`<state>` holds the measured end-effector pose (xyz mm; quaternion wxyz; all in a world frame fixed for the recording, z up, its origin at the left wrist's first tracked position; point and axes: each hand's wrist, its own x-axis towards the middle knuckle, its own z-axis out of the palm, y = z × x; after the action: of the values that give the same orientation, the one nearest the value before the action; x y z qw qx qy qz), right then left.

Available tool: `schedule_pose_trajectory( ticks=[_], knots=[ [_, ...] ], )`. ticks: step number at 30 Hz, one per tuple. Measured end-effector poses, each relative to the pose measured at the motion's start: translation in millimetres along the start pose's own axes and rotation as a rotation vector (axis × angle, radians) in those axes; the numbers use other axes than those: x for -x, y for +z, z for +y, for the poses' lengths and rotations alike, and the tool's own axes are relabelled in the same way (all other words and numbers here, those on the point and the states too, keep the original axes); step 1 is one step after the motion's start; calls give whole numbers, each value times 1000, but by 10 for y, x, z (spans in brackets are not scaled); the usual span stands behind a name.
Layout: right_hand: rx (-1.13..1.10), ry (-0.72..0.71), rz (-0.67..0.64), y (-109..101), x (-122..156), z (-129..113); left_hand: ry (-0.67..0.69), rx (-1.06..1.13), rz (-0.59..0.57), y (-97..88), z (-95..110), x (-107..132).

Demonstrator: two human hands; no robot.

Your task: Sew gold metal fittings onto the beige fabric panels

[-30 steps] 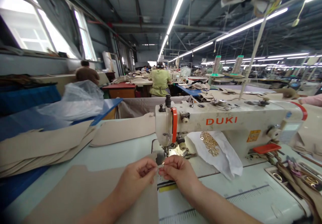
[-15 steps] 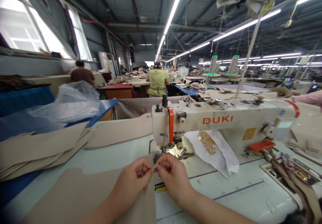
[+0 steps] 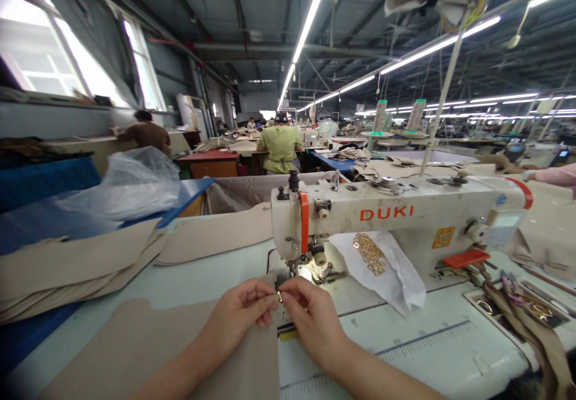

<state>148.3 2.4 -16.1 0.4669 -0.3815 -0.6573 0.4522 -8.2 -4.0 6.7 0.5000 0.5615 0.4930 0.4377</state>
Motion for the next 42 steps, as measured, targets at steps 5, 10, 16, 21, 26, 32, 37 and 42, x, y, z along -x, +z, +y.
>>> schedule_pose_trajectory(
  ticks=[5, 10, 16, 21, 26, 32, 37, 42],
  knots=[
    [-144, 151, -61, -115, -115, 6, -31, 82, -62, -14, 23, 4],
    [-287, 267, -172, -142, -197, -16, -35, 112, -111, -59, -32, -17],
    [-401, 281, -146, -122, -192, 15, -233, 273, -62, -85, -35, -46],
    [-404, 251, -185, -103, -169, 61, -229, 241, -109, -31, 70, -14],
    [-391, 241, -225, -94, -144, 65, -199, 112, -153, -51, 87, -12],
    [-324, 135, -229, -43, -39, -23, -63, -77, -148, -77, 5, -9],
    [-212, 107, -218, -52, -5, -53, 5, -202, -102, -65, 22, 25],
    [-130, 62, -142, -94, -29, -44, 20, -151, -64, -47, 54, 25]
  ],
)
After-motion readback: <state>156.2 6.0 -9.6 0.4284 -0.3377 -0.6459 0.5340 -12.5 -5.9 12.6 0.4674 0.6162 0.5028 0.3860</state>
